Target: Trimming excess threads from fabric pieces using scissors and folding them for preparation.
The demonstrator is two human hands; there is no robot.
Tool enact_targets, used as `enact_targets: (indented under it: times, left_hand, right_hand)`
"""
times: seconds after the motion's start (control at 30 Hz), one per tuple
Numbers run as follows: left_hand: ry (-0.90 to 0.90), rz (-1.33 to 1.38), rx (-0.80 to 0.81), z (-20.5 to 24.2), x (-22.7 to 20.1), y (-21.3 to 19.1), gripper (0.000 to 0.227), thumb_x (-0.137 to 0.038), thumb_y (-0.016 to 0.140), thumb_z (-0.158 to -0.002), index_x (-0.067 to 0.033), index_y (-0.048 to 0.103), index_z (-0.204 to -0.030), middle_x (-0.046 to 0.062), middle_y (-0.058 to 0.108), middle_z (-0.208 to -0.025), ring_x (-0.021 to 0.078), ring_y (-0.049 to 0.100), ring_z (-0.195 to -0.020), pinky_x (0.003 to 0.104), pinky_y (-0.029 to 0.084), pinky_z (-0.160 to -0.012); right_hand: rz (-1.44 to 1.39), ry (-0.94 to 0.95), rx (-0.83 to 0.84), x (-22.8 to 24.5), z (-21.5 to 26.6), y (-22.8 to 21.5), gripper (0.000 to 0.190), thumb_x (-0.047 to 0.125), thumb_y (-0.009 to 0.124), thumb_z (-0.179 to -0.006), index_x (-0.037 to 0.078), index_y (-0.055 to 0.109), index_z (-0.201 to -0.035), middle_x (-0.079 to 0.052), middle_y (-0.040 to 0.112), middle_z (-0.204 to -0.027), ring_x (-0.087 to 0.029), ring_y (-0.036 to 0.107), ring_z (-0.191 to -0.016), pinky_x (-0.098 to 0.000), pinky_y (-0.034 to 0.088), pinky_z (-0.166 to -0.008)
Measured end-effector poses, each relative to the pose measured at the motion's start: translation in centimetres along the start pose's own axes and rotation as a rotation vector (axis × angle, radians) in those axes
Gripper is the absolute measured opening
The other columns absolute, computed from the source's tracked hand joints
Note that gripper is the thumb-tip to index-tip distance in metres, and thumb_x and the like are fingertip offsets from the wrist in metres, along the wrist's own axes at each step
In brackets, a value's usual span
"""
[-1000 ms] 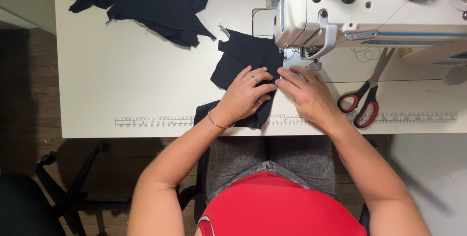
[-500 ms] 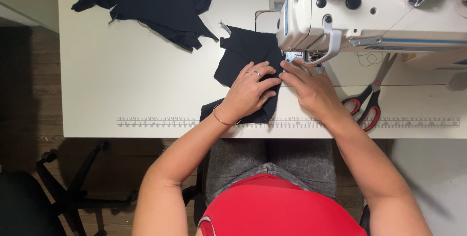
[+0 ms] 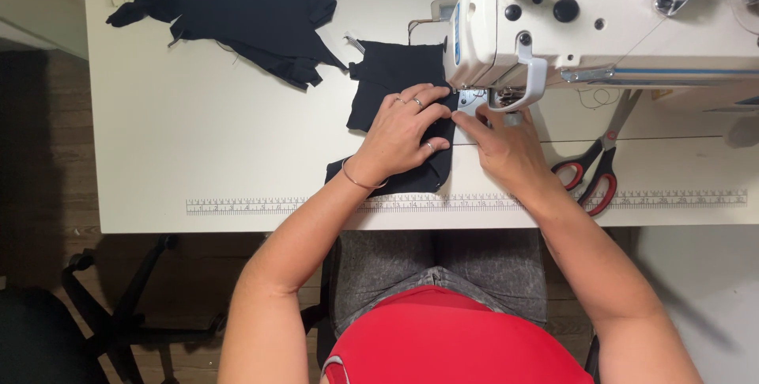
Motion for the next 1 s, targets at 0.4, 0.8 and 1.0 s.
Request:
enact_targets:
  times: [0.4, 0.8, 1.0]
  left_hand:
    - [-0.012, 0.016, -0.033, -1.1, 1.2, 0.2, 0.04, -0.043, 0.075, -0.091, -0.0249, 0.063, -0.124, -0.001, 0.053, -0.146, 0.0231, 0.042, -0.143, 0.043, 0.041, -0.109]
    - [-0.082, 0.03, -0.039, -2.2, 1.9, 0.0, 0.04, -0.039, 0.079, -0.089, -0.0231, 0.065, -0.123, 0.0, 0.053, -0.146, 0.0233, 0.04, -0.144, 0.043, 0.04, -0.11]
    - [-0.114, 0.038, -0.04, -2.8, 2.4, 0.0, 0.042, -0.039, 0.08, -0.089, -0.0232, 0.063, -0.124, -0.001, 0.05, -0.148, 0.0235, 0.039, -0.145, 0.044, 0.04, -0.112]
  right_hand:
    - [0.127, -0.104, -0.162, 2.0, -2.1, -3.1, 0.036, 0.008, 0.056, -0.099, 0.033, 0.067, -0.123, -0.002, 0.06, -0.094, -0.026, 0.067, -0.084, -0.0472, 0.052, -0.087]
    - [0.096, -0.038, -0.138, 0.9, -1.1, -0.5, 0.041, 0.004, 0.056, -0.098, 0.032, 0.064, -0.127, -0.005, 0.061, -0.093, -0.03, 0.066, -0.075, -0.0541, 0.051, -0.09]
    - [0.122, -0.024, -0.153, 1.2, -1.3, -1.0, 0.04, 0.006, 0.057, -0.099, 0.032, 0.063, -0.129, -0.005, 0.058, -0.094, -0.03, 0.065, -0.073, -0.0549, 0.05, -0.091]
Point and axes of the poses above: each hand's wrist, its own z-axis away from the middle knuckle, its own y-axis out of the palm, x = y × z, the point moved 6 cm from there along -z, towards the middle knuckle
